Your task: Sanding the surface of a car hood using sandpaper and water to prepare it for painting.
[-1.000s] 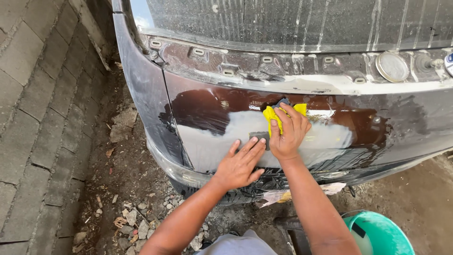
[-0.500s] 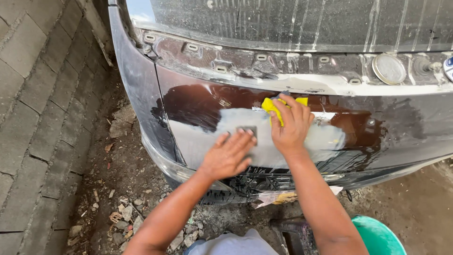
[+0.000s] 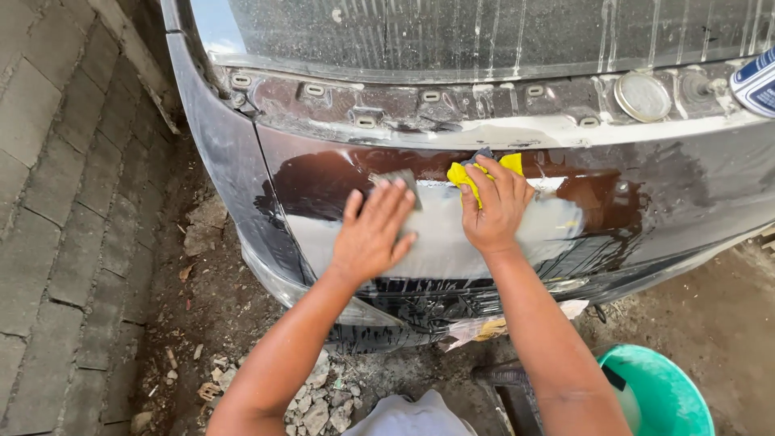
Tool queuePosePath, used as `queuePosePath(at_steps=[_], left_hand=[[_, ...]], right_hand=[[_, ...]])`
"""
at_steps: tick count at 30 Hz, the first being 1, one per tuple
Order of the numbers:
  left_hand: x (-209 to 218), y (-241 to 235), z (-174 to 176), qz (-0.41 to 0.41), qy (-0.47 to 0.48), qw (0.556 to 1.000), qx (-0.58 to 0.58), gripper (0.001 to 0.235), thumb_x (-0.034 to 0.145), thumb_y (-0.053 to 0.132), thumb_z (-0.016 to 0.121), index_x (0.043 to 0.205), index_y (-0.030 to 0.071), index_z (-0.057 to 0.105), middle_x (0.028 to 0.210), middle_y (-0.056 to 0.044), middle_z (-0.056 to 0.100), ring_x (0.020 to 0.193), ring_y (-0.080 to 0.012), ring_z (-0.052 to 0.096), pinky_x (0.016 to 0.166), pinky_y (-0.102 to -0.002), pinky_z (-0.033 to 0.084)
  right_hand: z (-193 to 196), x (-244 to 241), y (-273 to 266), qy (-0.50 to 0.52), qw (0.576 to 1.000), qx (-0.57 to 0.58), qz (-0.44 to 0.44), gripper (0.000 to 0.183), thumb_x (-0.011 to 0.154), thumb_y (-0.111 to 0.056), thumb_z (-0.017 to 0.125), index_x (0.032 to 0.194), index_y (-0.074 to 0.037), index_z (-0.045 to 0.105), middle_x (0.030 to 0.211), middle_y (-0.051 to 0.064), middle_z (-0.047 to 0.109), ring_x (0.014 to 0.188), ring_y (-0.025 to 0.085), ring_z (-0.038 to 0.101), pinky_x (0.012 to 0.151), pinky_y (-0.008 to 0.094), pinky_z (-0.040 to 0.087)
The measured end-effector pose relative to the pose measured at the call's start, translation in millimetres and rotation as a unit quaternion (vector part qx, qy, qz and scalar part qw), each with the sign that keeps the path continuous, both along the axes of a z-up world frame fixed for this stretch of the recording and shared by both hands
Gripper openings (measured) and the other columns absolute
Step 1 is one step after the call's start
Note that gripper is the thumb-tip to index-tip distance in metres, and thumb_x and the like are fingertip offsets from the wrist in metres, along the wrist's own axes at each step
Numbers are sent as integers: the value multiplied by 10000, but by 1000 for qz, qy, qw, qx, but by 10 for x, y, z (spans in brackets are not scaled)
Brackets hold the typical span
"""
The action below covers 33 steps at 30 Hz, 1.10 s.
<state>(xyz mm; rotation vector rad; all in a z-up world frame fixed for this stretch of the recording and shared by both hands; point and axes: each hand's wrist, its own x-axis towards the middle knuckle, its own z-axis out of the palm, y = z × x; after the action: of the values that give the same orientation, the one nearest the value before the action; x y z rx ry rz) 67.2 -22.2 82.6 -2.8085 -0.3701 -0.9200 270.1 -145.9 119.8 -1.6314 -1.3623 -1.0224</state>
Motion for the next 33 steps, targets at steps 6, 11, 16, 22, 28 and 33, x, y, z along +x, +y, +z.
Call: queuePosePath(at_steps=[6,11,16,22,28,33], left_hand=[[37,-266,-186,-55,30,998,-27,746,953,515,560,1535,73,410,1642,-125,337,1522,-288,288,1202,-546,177],[31,-18,156,-76,77,994,8,732,996,499,564,1577,86,401,1656,-119,330,1548,-259,285,1206,-532,192],[151,-230,172,-18,9,1000,-11,758,959,518,581,1553,83,401,1652,-114,320,1531,-276,279,1191,-550,186],[208,-105,99,-135,78,987,27,743,967,512,556,1566,97,410,1651,-105,343,1542,-255,286,1208,-550,241],[286,-328,28,-39,22,999,-21,760,964,545,547,1550,80,408,1645,-113,326,1540,-269,269,1190,-566,241],[144,-153,-47,-89,56,994,9,707,967,522,550,1546,135,429,1662,-76,350,1550,-229,275,1208,-557,223]], right_hand=[[26,-22,12,-4,1000,2,-10,282,993,-211,719,1266,-147,692,1346,19,649,1151,288,566,1017,444,380],[28,-12,5,-4,1000,5,-6,276,1001,-216,712,1267,-143,687,1350,23,646,1159,288,569,1018,445,383],[7,-22,-12,11,1000,10,-14,275,1006,-208,697,1272,-136,683,1351,25,644,1159,286,568,1017,443,380],[9,-16,-11,29,999,21,-12,265,1026,-209,671,1277,-127,676,1360,29,645,1159,284,570,1003,436,374],[3,-16,-16,38,999,21,-2,265,1036,-225,657,1281,-124,675,1357,32,647,1164,288,577,1004,434,375],[13,-17,-13,36,999,24,-3,261,1030,-231,662,1269,-127,680,1349,32,650,1154,286,577,1003,433,373]])
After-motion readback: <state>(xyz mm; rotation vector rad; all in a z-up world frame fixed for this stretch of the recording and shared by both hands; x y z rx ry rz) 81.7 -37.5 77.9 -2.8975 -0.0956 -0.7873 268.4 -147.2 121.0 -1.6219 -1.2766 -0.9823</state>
